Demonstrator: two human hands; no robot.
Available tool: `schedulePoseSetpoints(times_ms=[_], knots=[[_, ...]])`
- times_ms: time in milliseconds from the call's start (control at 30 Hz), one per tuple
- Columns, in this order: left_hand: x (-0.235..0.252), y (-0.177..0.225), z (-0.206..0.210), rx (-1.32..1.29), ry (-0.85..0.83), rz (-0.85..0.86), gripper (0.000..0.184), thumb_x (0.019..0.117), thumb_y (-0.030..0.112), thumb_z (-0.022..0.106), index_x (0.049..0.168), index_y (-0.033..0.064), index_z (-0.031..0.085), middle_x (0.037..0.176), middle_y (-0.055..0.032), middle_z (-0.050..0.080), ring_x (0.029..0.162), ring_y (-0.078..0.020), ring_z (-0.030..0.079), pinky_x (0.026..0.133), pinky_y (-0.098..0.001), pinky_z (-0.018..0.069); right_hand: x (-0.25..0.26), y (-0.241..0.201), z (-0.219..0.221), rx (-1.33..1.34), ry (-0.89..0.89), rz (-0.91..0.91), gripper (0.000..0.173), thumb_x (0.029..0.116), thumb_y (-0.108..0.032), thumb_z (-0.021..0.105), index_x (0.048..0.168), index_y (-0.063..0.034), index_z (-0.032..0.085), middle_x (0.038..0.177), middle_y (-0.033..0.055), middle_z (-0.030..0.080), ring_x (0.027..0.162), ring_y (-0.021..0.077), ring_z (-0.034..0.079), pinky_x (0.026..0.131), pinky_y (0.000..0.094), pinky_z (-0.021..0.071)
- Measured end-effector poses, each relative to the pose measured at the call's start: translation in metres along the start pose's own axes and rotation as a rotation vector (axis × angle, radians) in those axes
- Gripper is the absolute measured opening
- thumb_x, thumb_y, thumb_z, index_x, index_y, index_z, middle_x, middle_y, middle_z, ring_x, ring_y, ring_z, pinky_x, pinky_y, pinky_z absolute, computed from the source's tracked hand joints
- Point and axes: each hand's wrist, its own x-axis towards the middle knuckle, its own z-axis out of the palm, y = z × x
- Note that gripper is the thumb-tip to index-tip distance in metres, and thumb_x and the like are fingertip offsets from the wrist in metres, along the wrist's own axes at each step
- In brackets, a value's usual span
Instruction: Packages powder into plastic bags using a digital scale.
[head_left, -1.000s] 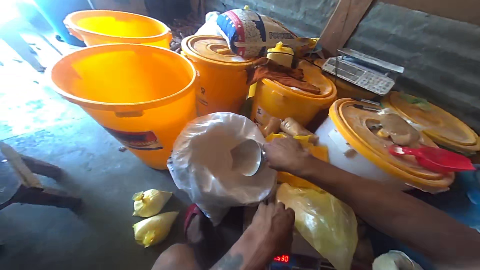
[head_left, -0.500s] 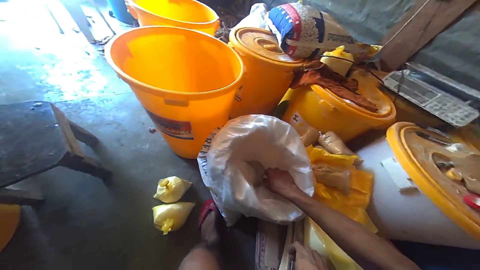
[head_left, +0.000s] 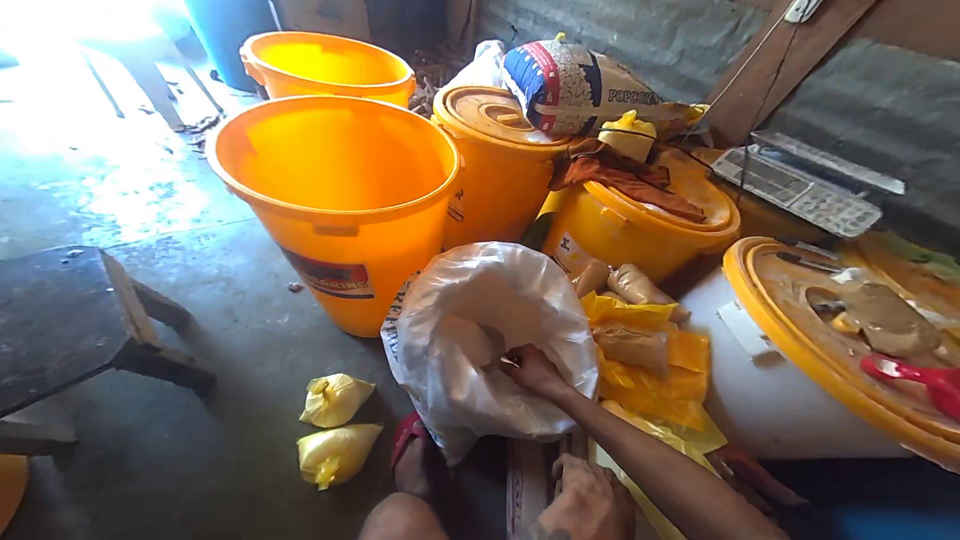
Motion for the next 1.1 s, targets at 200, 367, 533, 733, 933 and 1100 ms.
schedulePoseSetpoints(times_ms=[200, 367, 533, 733, 933, 1100], knots=[[0.002, 0.002, 0.003, -0.028, 0.065, -0.027, 0.033, 0.0949, 0.023, 0.068, 0.112, -0.0048, 0.065, 0.114, -0.0268, 0.065, 0.106, -0.0450, 0.064, 0.081, -0.0627, 0.0505, -0.079, 0.021, -0.037, 0.104, 0.194, -0.094, 0.029, 0.0983, -0.032, 0.064, 0.112, -0.0083, 0.074, 0.097, 0.0105, 0.072, 0.090, 0.0244, 0.069, 0.085, 0.0513, 0.0557], [0.014, 0.000, 0.026, -0.001, 0.065, 0.057, 0.033, 0.0943, 0.027, 0.069, 0.108, -0.0029, 0.067, 0.112, -0.0256, 0.067, 0.105, -0.0455, 0.065, 0.081, -0.0651, 0.0509, -0.099, 0.022, -0.014, 0.279, 0.350, -0.120, 0.025, 0.0978, -0.028, 0.066, 0.107, -0.0058, 0.075, 0.092, 0.0084, 0.073, 0.082, 0.0185, 0.070, 0.081, 0.0432, 0.0577], [0.016, -0.009, 0.042, 0.007, 0.175, 0.181, 0.030, 0.0926, 0.028, 0.071, 0.098, -0.0014, 0.069, 0.102, -0.0230, 0.069, 0.100, -0.0432, 0.067, 0.081, -0.0628, 0.0515, -0.096, 0.025, 0.005, 0.400, 0.399, -0.173, 0.025, 0.0965, -0.029, 0.067, 0.106, -0.0071, 0.075, 0.086, 0.0058, 0.072, 0.076, 0.0148, 0.068, 0.076, 0.0394, 0.0577], [0.015, -0.008, 0.029, 0.000, 0.124, 0.183, 0.035, 0.0912, 0.033, 0.074, 0.102, 0.0003, 0.070, 0.103, -0.0231, 0.070, 0.101, -0.0439, 0.067, 0.083, -0.0654, 0.0518, -0.167, 0.042, -0.019, 0.556, 0.480, -0.287, 0.023, 0.0973, -0.023, 0.068, 0.108, -0.0037, 0.075, 0.086, 0.0033, 0.073, 0.072, 0.0072, 0.066, 0.070, 0.0267, 0.0571], [0.007, -0.002, 0.015, 0.027, 0.260, 0.133, 0.037, 0.0919, 0.037, 0.072, 0.112, 0.0064, 0.071, 0.104, -0.0198, 0.071, 0.101, -0.0430, 0.068, 0.084, -0.0664, 0.0521, -0.280, 0.067, -0.067, 0.551, 0.641, -0.350, 0.020, 0.0981, -0.015, 0.066, 0.109, -0.0002, 0.073, 0.087, 0.0003, 0.072, 0.070, 0.0022, 0.064, 0.065, 0.0195, 0.0558], [0.012, 0.016, -0.004, -0.081, 0.537, 0.205, 0.048, 0.0970, 0.038, 0.067, 0.136, 0.0099, 0.060, 0.125, -0.0179, 0.064, 0.107, -0.0389, 0.067, 0.086, -0.0614, 0.0547, -0.387, 0.106, -0.085, 0.466, 0.778, -0.265, 0.020, 0.0975, -0.015, 0.066, 0.112, -0.0019, 0.073, 0.089, -0.0005, 0.073, 0.068, 0.0027, 0.064, 0.063, 0.0204, 0.0567]])
